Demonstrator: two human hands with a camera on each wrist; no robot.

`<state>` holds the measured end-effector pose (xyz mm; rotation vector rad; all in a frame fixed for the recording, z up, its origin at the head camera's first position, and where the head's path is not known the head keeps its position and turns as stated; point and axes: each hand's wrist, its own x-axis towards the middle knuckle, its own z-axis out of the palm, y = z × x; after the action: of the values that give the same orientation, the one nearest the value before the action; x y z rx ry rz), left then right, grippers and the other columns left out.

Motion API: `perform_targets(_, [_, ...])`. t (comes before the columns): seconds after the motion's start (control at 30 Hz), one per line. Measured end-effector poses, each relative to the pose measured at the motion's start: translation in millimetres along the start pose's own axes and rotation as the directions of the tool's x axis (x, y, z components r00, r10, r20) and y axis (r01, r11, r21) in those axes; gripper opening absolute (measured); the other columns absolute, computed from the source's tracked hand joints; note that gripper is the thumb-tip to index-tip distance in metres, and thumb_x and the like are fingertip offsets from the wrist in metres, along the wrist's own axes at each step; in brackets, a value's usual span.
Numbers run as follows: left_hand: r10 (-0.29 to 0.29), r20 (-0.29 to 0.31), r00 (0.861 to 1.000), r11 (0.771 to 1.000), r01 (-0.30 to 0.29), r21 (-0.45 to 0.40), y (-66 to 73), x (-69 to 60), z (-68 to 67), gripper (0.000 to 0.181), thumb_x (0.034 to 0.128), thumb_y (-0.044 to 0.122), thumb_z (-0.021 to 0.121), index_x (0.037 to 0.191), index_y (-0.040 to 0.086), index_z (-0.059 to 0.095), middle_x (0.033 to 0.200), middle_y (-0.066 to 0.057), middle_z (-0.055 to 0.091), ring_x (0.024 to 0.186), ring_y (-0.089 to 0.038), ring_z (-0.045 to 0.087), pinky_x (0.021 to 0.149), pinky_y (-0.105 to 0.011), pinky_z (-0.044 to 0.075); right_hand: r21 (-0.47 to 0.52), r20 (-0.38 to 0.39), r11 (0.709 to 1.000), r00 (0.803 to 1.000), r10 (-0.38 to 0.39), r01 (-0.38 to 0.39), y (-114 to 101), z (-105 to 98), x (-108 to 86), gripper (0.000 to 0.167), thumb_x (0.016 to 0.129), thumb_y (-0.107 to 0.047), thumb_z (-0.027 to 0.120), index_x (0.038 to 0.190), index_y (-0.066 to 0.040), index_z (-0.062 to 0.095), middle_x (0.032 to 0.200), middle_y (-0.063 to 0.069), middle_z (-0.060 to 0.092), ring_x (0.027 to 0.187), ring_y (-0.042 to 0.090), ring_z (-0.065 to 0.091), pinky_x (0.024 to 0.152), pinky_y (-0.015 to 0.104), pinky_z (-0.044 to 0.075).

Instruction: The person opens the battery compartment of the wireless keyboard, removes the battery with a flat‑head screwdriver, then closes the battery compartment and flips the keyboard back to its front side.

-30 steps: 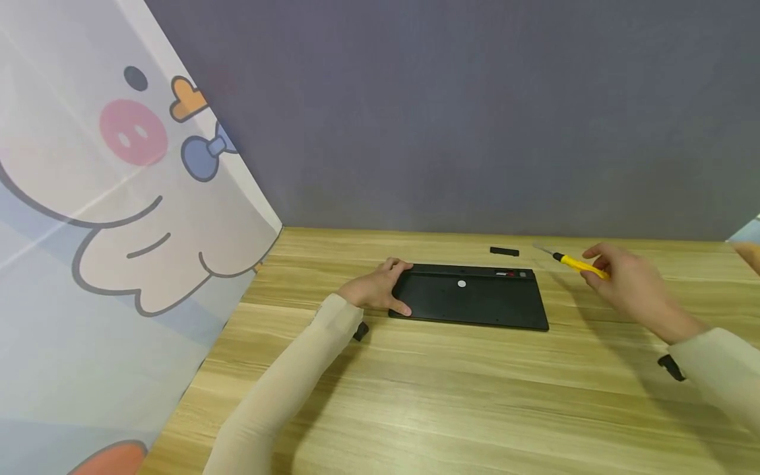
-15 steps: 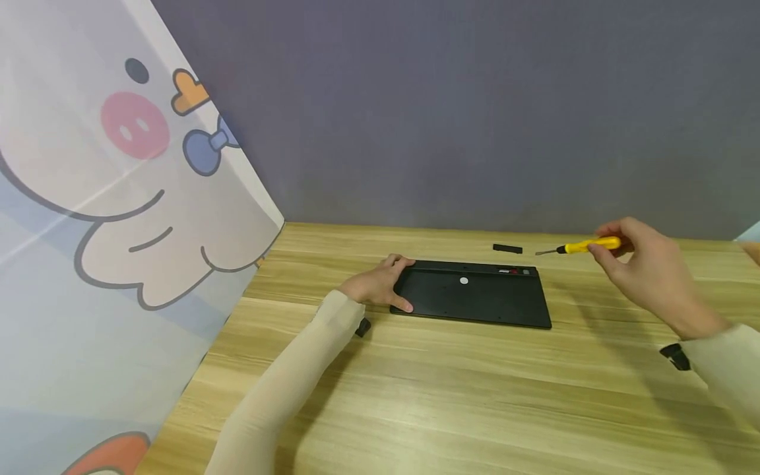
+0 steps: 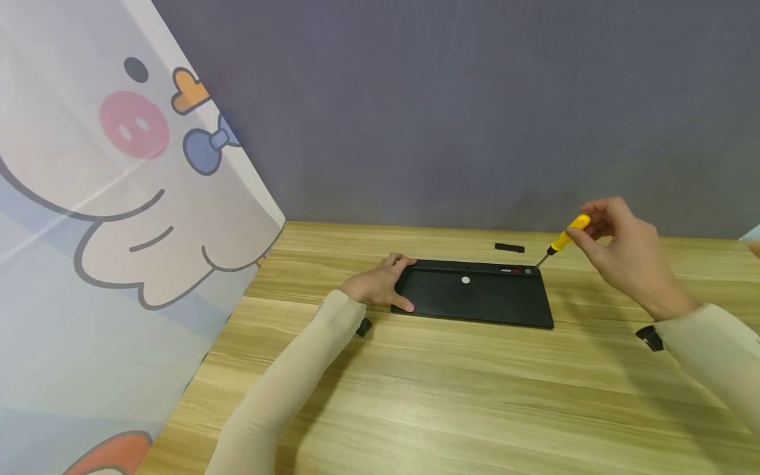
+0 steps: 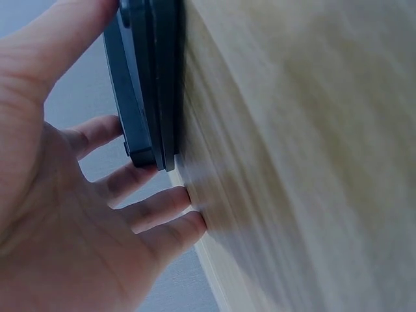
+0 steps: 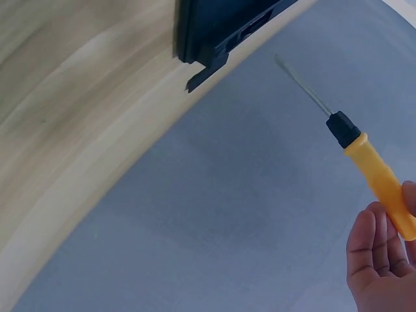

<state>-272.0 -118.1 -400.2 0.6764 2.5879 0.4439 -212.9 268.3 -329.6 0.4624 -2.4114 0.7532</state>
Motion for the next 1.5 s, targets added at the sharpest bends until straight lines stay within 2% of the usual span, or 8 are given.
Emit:
perform_targets(0.27, [0.006,-0.001,1.000,1.000,-0.006,-0.007,0.5,-3.0,-0.7,0.103,0.0722,0.051,0.075,0.152,0.027,0.014,0.150,-0.001,0.016,0.137,-0.022,0.022,0.099,-0.042,0.038,0.037,0.056,0.999,0.998,0.012,-0.014,-6.1,13.9,7.5,0.033,0.083,-0.004,0.072,0.109,-0.001,0.051,0.086,0.007,0.061,0.072,-0.003,0.050,0.063,0.010,0.038])
perform_targets(0.5, [0.007,-0.003,1.000,1.000,-0.007,-0.001,1.5,-2.4,-0.7,0.104,0.0718,0.053,0.075,0.152,0.028,0.014,0.152,-0.001,0.014,0.137,-0.023,0.022,0.098,-0.043,0.038,0.017,0.099,1.000,0.995,0.005,-0.006,-5.2,24.0,10.6,0.033,0.083,-0.003,0.072,0.108,-0.001,0.051,0.088,0.008,0.060,0.073,0.020,0.057,0.062,0.010,0.038])
perform_targets(0.6, [0.004,-0.001,1.000,1.000,-0.004,-0.001,1.5,-1.8,0.4,0.104,0.0715,0.054,0.074,0.152,0.029,0.013,0.152,-0.001,0.013,0.137,-0.023,0.022,0.098,-0.043,0.038,0.016,0.116,1.000,0.993,0.004,-0.006,-4.3,26.8,11.1,0.033,0.083,-0.004,0.072,0.108,-0.001,0.051,0.090,0.010,0.059,0.073,0.025,0.059,0.061,0.011,0.038])
perform_targets(0.93, [-0.007,0.001,1.000,1.000,0.007,0.002,1.8,-0.6,0.8,0.104,0.0720,0.054,0.074,0.152,0.030,0.012,0.153,-0.001,0.010,0.138,-0.022,0.019,0.099,-0.043,0.037,0.005,0.134,1.000,0.991,-0.010,0.009,-4.5,32.8,14.1,0.033,0.082,-0.007,0.075,0.107,-0.003,0.055,0.088,0.008,0.062,0.072,0.023,0.061,0.059,0.018,0.042])
perform_targets(1.17, [-0.013,0.003,1.000,1.000,0.013,0.007,1.7,-0.6,1.4,0.104,0.0715,0.054,0.074,0.152,0.030,0.012,0.153,-0.001,0.011,0.138,-0.022,0.020,0.099,-0.043,0.037,-0.001,0.158,1.000,0.987,0.001,-0.001,-5.0,35.1,16.1,0.028,0.085,-0.010,0.072,0.107,-0.003,0.055,0.088,0.008,0.063,0.072,0.022,0.060,0.060,0.028,0.046])
perform_targets(1.33, [-0.012,0.004,1.000,1.000,0.012,0.005,1.2,-0.1,1.4,0.103,0.0721,0.053,0.074,0.152,0.030,0.013,0.152,0.000,0.012,0.137,-0.022,0.020,0.098,-0.043,0.038,-0.001,0.153,1.000,0.988,0.007,-0.007,-2.6,34.4,16.9,0.021,0.088,-0.009,0.069,0.104,-0.004,0.057,0.088,0.008,0.064,0.071,0.023,0.061,0.057,0.024,0.045])
perform_targets(1.5, [-0.008,0.007,1.000,1.000,0.008,0.011,0.9,0.2,0.0,0.103,0.0724,0.053,0.074,0.152,0.029,0.013,0.151,0.001,0.013,0.137,-0.022,0.021,0.098,-0.043,0.038,-0.004,0.158,0.999,0.986,0.045,-0.045,0.9,31.5,18.5,0.016,0.089,-0.010,0.068,0.099,-0.004,0.058,0.084,0.010,0.066,0.069,0.024,0.062,0.052,0.021,0.044])
